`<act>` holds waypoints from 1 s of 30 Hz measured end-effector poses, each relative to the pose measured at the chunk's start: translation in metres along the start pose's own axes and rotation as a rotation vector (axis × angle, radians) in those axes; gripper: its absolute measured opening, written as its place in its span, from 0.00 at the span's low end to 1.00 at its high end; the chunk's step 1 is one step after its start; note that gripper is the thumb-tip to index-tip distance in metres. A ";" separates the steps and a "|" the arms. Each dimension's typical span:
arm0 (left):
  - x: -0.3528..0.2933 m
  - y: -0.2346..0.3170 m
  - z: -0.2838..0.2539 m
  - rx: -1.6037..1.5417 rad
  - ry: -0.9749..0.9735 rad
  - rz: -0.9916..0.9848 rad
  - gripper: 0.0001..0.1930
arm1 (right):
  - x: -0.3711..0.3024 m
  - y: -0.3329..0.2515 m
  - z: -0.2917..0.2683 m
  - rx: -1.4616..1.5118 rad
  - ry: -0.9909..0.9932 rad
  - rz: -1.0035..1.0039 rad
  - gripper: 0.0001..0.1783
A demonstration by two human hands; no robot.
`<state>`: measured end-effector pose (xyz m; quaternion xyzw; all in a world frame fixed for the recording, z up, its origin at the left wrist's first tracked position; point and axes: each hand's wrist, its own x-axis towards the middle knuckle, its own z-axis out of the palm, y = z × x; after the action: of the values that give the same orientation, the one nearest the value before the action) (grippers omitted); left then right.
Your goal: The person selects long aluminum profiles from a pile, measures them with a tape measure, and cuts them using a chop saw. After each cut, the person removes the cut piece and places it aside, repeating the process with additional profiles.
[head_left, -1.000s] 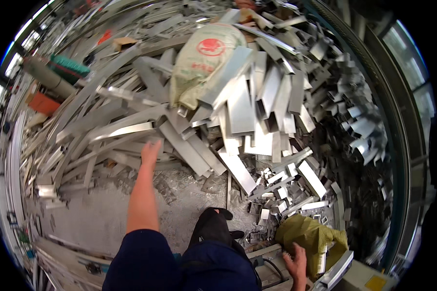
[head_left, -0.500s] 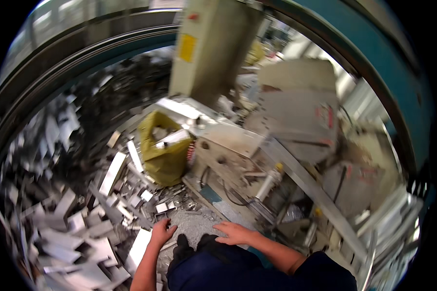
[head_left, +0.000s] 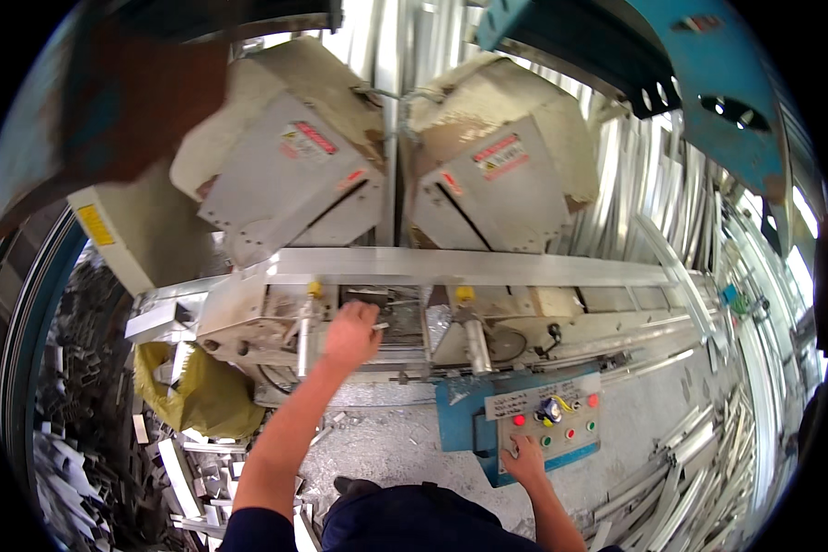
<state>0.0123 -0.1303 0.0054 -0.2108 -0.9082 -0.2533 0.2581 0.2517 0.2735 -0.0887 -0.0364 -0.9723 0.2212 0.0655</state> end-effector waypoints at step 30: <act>0.156 -0.064 0.111 0.388 -0.424 -0.118 0.38 | 0.001 0.040 0.025 -0.014 0.057 0.298 0.08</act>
<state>-0.1822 -0.0783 -0.0093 -0.1527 -0.9840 -0.0397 0.0831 0.2484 0.2985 -0.1283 -0.1871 -0.9555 0.2205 0.0591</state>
